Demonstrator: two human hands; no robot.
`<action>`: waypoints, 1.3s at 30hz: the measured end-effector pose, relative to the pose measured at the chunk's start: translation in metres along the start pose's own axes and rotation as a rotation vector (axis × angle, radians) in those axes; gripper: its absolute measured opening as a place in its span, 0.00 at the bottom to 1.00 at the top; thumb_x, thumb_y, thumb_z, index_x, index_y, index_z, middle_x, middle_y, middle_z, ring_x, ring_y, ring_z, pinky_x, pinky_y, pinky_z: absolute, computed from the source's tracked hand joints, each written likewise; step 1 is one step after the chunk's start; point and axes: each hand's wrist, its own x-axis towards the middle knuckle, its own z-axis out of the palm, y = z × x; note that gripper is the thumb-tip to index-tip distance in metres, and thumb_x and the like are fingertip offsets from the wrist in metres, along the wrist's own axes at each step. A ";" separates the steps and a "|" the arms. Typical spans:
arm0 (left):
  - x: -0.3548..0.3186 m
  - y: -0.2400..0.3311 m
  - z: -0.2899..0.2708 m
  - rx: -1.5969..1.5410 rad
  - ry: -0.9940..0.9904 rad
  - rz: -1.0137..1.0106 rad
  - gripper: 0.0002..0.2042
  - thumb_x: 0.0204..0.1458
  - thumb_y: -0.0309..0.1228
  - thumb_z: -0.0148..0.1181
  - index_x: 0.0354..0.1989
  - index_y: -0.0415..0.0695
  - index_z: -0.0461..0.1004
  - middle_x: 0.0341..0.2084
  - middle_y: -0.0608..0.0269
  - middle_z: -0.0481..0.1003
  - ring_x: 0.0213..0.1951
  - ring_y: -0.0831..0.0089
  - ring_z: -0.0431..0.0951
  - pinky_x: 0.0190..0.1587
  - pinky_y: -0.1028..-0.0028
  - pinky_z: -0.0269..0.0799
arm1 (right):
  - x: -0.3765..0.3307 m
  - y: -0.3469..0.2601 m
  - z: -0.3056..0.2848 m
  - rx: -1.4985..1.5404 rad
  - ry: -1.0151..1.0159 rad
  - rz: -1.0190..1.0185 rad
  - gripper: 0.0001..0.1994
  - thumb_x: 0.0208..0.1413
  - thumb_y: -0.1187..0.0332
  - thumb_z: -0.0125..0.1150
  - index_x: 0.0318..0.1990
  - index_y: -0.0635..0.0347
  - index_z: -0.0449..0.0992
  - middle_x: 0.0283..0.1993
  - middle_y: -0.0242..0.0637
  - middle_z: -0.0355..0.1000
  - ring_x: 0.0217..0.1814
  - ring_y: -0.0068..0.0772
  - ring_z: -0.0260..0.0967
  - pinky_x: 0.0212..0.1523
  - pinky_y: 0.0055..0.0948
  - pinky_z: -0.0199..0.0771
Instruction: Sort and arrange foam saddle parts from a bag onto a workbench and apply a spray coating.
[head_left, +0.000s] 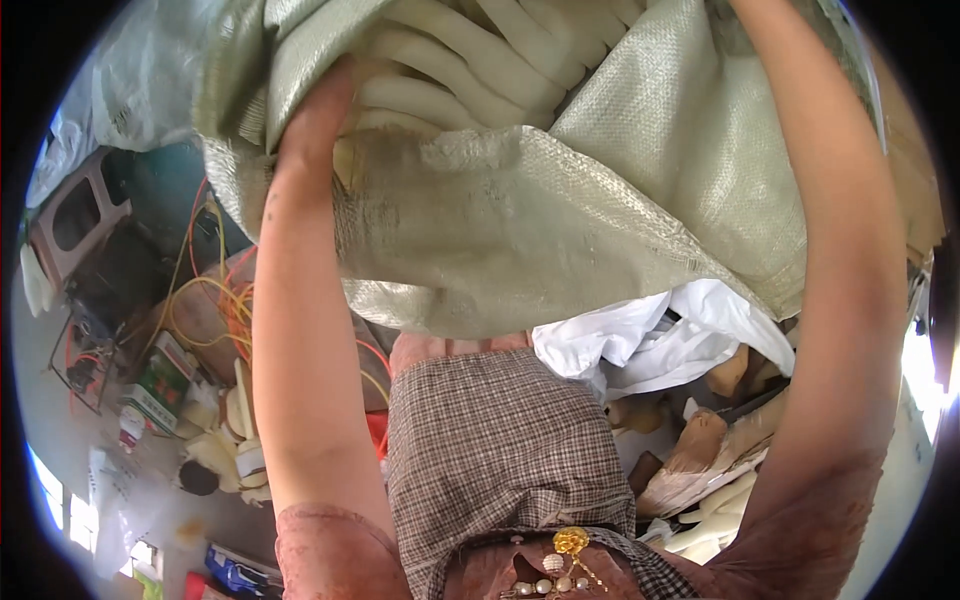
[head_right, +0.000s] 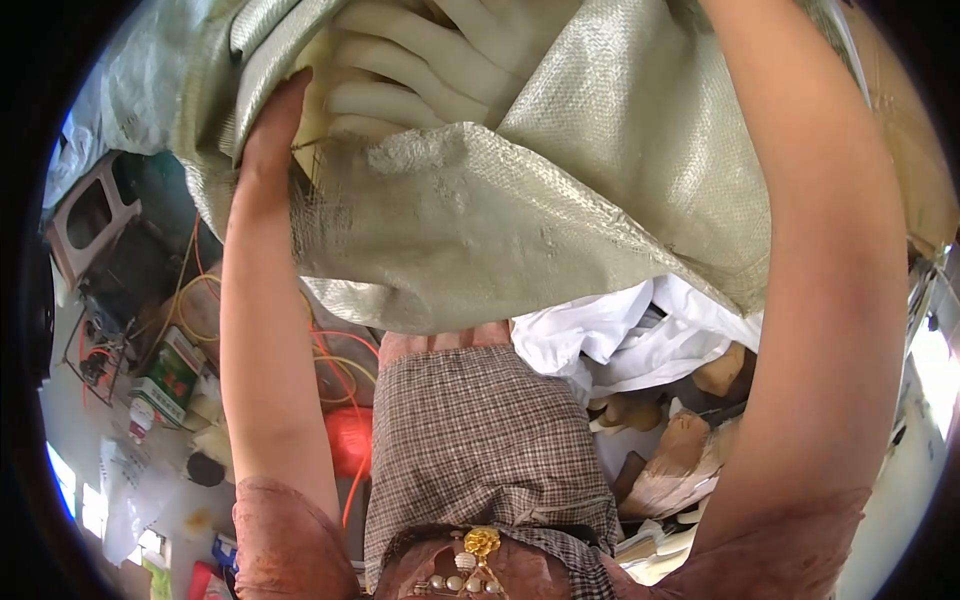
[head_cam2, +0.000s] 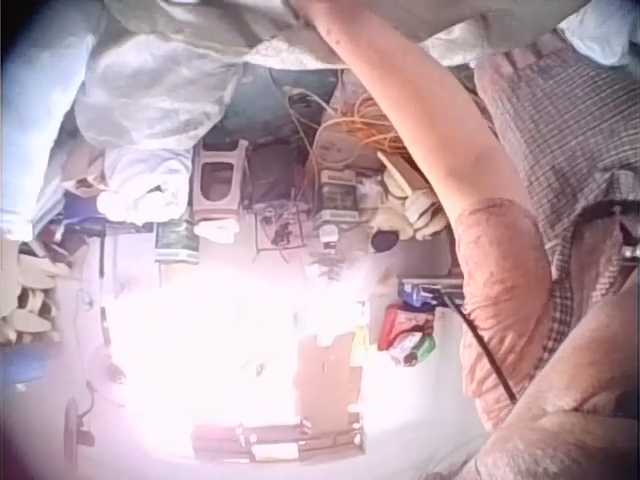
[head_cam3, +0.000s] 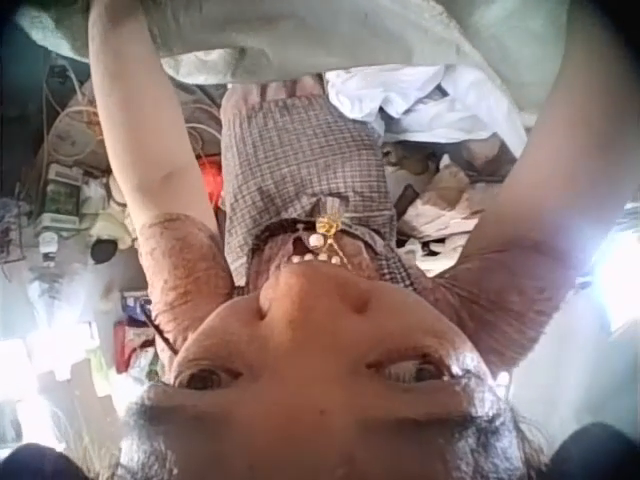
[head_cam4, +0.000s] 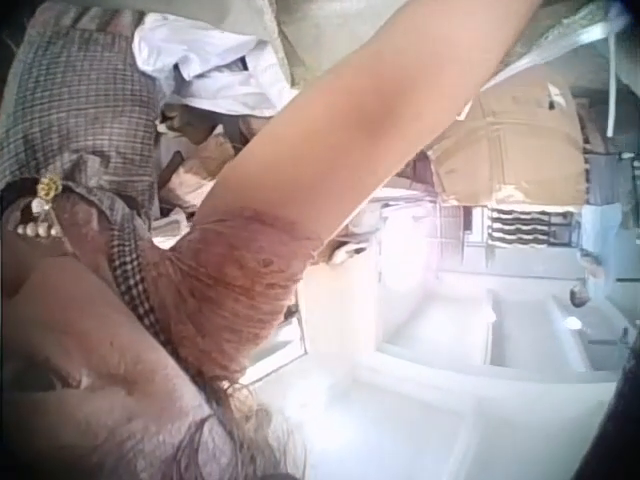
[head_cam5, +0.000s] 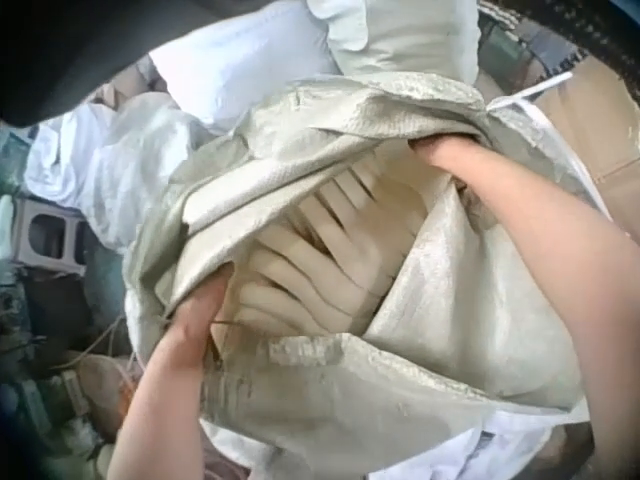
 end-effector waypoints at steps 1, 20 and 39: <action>0.001 0.017 0.003 -0.102 -0.030 -0.055 0.27 0.49 0.44 0.58 0.53 0.38 0.67 0.48 0.50 0.71 0.49 0.57 0.70 0.51 0.66 0.64 | 0.001 -0.004 0.006 -0.023 -0.010 -0.022 0.25 0.53 0.53 0.47 0.51 0.62 0.70 0.53 0.54 0.67 0.55 0.52 0.65 0.57 0.42 0.62; -0.184 0.084 0.030 -0.443 -0.329 -0.169 0.40 0.40 0.53 0.60 0.57 0.34 0.60 0.56 0.44 0.63 0.59 0.56 0.61 0.61 0.68 0.53 | 0.006 0.006 0.061 -0.081 0.062 -0.172 0.25 0.53 0.53 0.47 0.53 0.61 0.69 0.55 0.54 0.65 0.56 0.52 0.64 0.57 0.42 0.62; -0.265 0.084 0.067 -0.566 -0.473 -0.271 0.41 0.30 0.32 0.71 0.58 0.37 0.59 0.57 0.48 0.62 0.58 0.59 0.62 0.59 0.69 0.58 | -0.005 -0.007 0.064 -0.040 0.271 -0.249 0.26 0.53 0.53 0.47 0.54 0.60 0.68 0.56 0.53 0.64 0.57 0.52 0.63 0.57 0.42 0.62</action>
